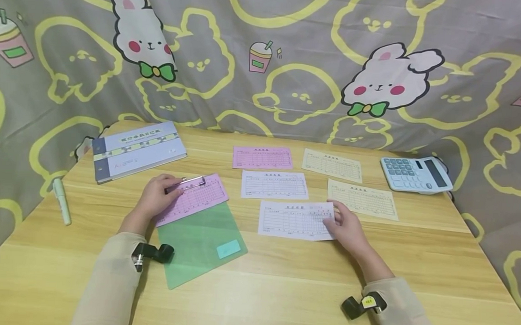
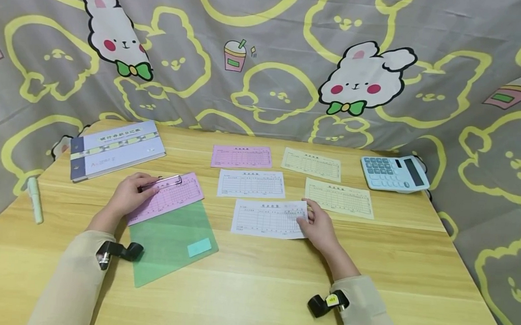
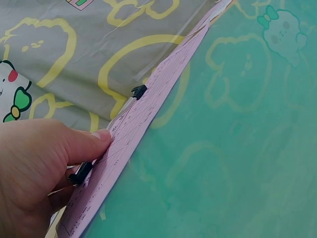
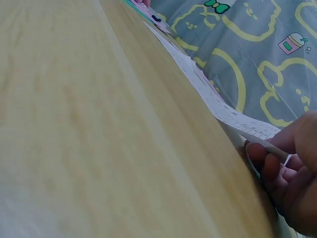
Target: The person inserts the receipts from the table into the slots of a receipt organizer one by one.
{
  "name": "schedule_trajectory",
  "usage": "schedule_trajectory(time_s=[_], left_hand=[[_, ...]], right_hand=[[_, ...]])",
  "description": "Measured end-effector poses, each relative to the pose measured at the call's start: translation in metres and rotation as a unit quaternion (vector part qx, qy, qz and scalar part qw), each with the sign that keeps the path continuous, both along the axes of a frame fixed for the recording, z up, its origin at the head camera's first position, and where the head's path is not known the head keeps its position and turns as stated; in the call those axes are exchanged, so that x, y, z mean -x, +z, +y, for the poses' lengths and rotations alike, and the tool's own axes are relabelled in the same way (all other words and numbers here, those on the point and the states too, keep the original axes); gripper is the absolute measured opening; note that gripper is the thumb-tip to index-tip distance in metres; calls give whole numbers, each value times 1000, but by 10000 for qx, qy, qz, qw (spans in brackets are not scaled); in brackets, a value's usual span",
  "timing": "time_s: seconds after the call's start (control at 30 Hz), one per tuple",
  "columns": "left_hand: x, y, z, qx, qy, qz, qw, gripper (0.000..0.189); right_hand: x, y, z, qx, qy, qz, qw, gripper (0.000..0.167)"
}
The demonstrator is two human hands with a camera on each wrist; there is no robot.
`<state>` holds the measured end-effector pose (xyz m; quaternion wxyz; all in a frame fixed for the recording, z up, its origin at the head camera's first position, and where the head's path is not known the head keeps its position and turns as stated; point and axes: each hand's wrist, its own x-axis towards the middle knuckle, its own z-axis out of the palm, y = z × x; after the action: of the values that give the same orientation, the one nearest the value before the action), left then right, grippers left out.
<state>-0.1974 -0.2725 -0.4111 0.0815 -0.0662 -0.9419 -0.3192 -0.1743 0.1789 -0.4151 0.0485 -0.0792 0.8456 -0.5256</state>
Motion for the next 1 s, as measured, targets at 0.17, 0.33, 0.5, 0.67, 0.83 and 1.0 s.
schedule_trajectory(time_s=[0.17, 0.33, 0.5, 0.67, 0.83, 1.0], left_hand=[[1, 0, 1, 21, 8, -33, 10000, 33], [0, 0, 1, 18, -1, -61, 10000, 33], [0, -1, 1, 19, -32, -63, 10000, 33], [0, 0, 0, 17, -53, 7, 10000, 34], [0, 0, -1, -11, -72, 1, 10000, 35], [0, 0, -1, -19, -46, -83, 10000, 36]], right_hand=[[-1, 0, 1, -262, -351, 115, 9990, 29], [-1, -1, 2, -270, -533, 38, 9982, 27], [-1, 1, 2, -76, -509, -119, 9986, 29], [-1, 3, 0, -9, -536, -318, 9981, 37], [-1, 3, -1, 41, -499, -405, 9979, 34], [-1, 4, -1, -84, -682, -491, 9964, 27]])
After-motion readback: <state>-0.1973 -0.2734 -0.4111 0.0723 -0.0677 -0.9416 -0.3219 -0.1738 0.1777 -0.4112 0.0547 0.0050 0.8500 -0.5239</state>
